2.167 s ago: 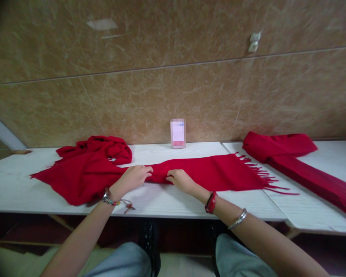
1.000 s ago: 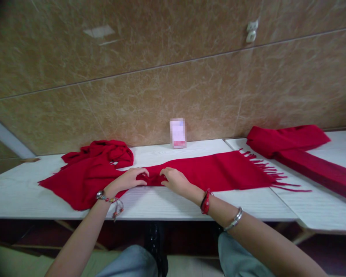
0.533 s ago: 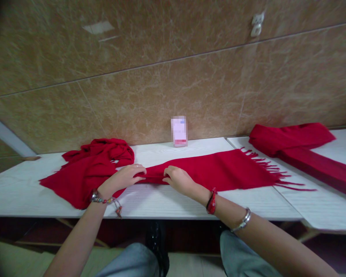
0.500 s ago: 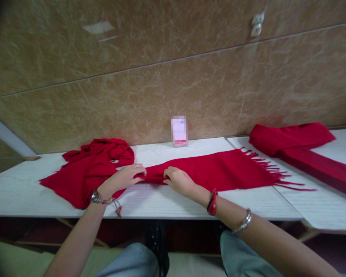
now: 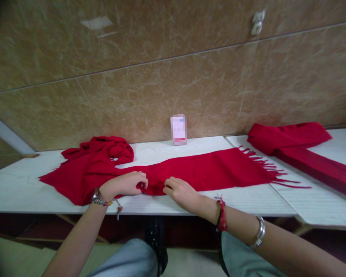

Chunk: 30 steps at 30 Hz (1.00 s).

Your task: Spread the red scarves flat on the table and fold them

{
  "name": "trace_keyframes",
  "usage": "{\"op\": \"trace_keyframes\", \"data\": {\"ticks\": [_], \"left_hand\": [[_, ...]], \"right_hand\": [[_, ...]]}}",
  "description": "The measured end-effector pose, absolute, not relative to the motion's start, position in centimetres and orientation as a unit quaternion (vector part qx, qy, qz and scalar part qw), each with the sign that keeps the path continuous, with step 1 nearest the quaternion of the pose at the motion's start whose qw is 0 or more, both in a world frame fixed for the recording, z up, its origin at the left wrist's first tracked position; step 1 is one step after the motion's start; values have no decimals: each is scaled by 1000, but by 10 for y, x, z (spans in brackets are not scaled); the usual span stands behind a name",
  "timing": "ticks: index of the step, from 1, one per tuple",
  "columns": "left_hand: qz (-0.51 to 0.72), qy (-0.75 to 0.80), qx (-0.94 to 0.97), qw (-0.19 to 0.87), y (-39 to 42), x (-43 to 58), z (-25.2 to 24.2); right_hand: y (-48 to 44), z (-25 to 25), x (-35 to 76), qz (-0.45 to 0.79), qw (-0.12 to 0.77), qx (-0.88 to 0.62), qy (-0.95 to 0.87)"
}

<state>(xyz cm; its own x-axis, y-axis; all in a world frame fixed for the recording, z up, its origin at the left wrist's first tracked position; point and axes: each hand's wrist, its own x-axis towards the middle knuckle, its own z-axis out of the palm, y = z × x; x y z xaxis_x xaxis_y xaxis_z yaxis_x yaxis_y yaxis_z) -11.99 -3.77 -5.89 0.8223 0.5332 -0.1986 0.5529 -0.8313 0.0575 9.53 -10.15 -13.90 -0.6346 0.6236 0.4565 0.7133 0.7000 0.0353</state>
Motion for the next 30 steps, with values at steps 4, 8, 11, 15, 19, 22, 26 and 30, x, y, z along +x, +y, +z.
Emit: {"op": "trace_keyframes", "data": {"ticks": [4,8,11,15,19,22,26,30], "left_hand": [[-86,280,955,53,-45,-113,-60],[-69,265,962,-1,-47,-105,-64],[-61,270,959,-53,-45,-104,-65],[-65,268,960,-53,-45,-109,-66],[-61,291,955,-27,-58,-110,-67],[-93,309,947,-7,-72,-102,-65],[-125,323,938,-8,-86,-89,-62],[-146,347,926,-16,-93,-85,-60]], "right_hand": [[-103,-135,92,-99,207,-379,-897],[-100,-133,93,-80,209,-392,-892],[-96,-128,98,-11,226,-385,-895],[-91,-110,112,161,232,-322,-904],[-78,-91,125,151,251,-365,-884],[-64,-86,124,72,224,-390,-890],[-44,-98,114,29,169,-308,-936],[-27,-120,116,-19,122,-290,-949]]}}
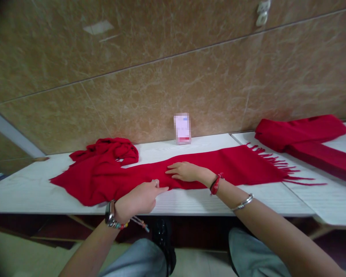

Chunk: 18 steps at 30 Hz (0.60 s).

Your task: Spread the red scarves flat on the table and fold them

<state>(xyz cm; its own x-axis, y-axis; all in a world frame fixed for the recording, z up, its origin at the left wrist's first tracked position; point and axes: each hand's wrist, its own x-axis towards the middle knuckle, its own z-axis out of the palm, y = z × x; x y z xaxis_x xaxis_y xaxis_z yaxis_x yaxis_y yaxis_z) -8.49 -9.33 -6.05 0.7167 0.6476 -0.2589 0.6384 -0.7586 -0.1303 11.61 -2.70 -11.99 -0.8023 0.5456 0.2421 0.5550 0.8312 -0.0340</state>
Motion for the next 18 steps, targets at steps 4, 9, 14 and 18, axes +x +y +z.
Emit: {"op": "trace_keyframes", "data": {"ticks": [4,9,14,18], "left_hand": [[139,-337,-931,10,-96,-87,-63],[131,-350,-927,40,-98,-84,-62],[152,-365,-917,57,-102,-78,-54],[156,-364,-916,59,-103,-79,-52]], "right_hand": [[-21,-126,127,-64,71,-314,-944],[-17,-107,110,-47,121,-423,-897],[14,-91,81,-32,63,-474,-878],[40,-84,71,-6,6,-476,-879]]}}
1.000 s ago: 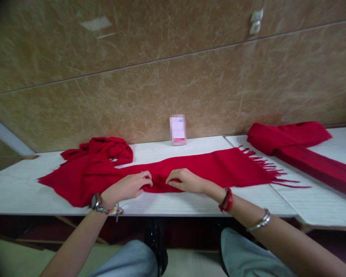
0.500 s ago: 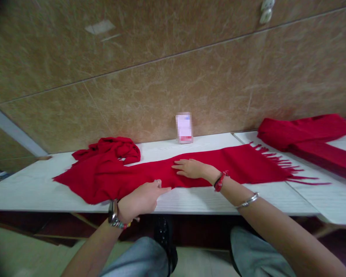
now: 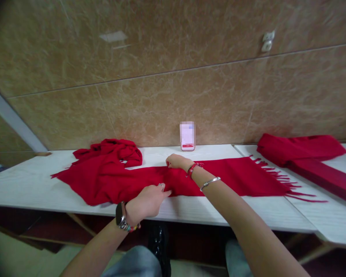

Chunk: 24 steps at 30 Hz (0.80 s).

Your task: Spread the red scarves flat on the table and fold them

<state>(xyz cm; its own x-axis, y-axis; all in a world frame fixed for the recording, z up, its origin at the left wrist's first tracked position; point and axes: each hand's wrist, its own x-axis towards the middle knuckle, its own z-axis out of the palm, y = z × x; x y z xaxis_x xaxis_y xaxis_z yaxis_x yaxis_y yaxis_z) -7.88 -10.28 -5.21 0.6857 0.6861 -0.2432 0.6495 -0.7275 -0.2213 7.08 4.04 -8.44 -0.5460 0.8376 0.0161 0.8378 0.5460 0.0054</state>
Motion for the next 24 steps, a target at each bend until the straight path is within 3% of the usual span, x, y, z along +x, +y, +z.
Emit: {"op": "trace_keyframes", "data": {"ticks": [16,24], "left_hand": [[106,-366,-924,39,-96,-89,-59],[99,-363,-926,29,-91,-94,-62]], "right_hand": [[65,-93,66,14,25,-515,-856],[64,-103,58,11,79,-543,-836]]}}
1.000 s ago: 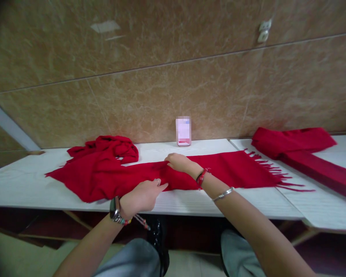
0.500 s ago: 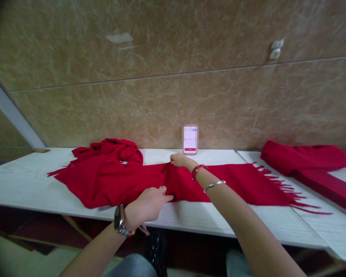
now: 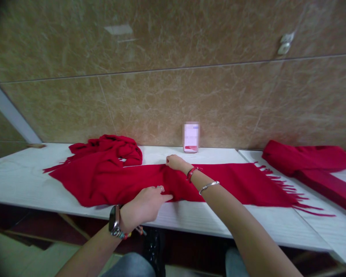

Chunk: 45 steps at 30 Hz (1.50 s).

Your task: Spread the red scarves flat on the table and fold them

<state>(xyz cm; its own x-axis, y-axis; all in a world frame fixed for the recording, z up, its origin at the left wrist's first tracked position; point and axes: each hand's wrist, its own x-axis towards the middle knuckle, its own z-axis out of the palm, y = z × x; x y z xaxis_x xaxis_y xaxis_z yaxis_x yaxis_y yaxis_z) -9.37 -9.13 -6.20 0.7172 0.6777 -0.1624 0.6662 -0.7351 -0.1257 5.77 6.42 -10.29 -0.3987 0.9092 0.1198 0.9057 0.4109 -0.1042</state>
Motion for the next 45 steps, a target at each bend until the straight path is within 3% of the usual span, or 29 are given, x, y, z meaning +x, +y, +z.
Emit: {"op": "trace_keyframes", "data": {"ticks": [6,13,18,24,30,36,45], "left_hand": [[60,-338,-939,13,-70,-110,-70],[50,-337,-940,15,-52,-96,-81],[27,-483,-873,54,-56,-84,-92],[129,-521,-842,-58,-47,-99,-81],[181,-511,-839,-43,-42,-86,-67],[47,-468,-882,-39,-29,-29,-86],[0,-528,-847,-61,-29,-25,-126]], "right_hand": [[0,-109,90,-9,229,-480,-847],[-77,-126,110,49,72,-468,-879],[-77,-128,116,25,75,-467,-881],[-84,-131,137,-17,74,-485,-871],[-85,-127,156,-31,93,-523,-847],[-75,-124,149,-12,88,-575,-813],[-79,-134,199,-58,28,-641,-765]]}}
